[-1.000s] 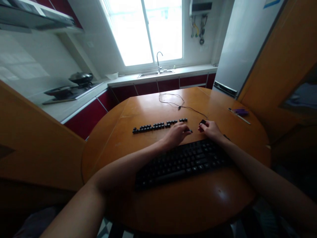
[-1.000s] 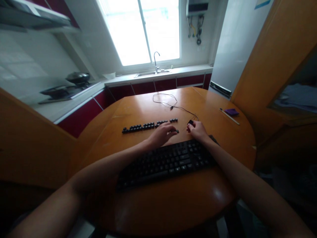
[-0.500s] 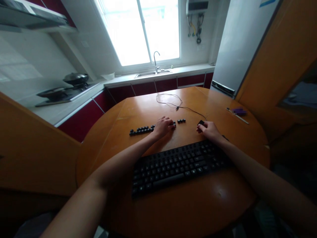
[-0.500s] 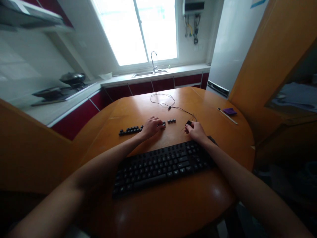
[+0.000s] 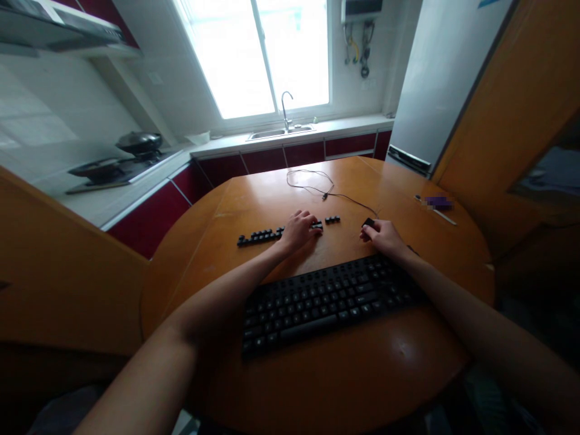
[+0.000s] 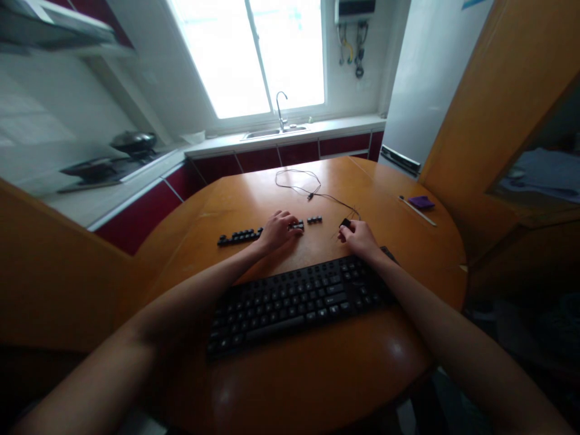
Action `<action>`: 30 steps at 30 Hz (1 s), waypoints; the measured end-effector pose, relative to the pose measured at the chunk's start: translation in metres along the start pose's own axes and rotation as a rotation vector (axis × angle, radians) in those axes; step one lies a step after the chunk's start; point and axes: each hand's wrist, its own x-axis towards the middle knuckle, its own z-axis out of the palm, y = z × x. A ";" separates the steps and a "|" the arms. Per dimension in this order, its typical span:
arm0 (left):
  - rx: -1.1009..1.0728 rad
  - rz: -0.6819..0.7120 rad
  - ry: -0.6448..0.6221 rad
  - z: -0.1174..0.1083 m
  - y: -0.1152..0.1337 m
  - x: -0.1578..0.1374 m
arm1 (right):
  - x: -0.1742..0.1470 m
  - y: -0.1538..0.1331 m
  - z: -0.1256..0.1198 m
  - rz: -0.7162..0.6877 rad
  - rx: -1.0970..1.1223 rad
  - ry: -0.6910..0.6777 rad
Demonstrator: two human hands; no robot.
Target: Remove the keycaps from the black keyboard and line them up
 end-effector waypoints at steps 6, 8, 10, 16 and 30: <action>-0.047 -0.079 0.120 -0.020 -0.023 -0.010 | -0.001 -0.002 -0.001 -0.005 -0.001 0.002; -0.060 -0.114 0.148 -0.024 -0.032 -0.018 | -0.001 -0.002 -0.001 -0.004 -0.004 0.002; -0.078 -0.130 0.146 -0.025 -0.038 -0.026 | -0.001 -0.003 -0.001 -0.003 -0.006 0.000; -0.095 -0.128 0.126 -0.016 -0.043 -0.039 | -0.002 -0.005 -0.001 0.020 0.002 0.015; -0.308 -0.434 0.608 -0.103 -0.090 -0.081 | -0.003 -0.001 -0.002 0.013 0.014 -0.018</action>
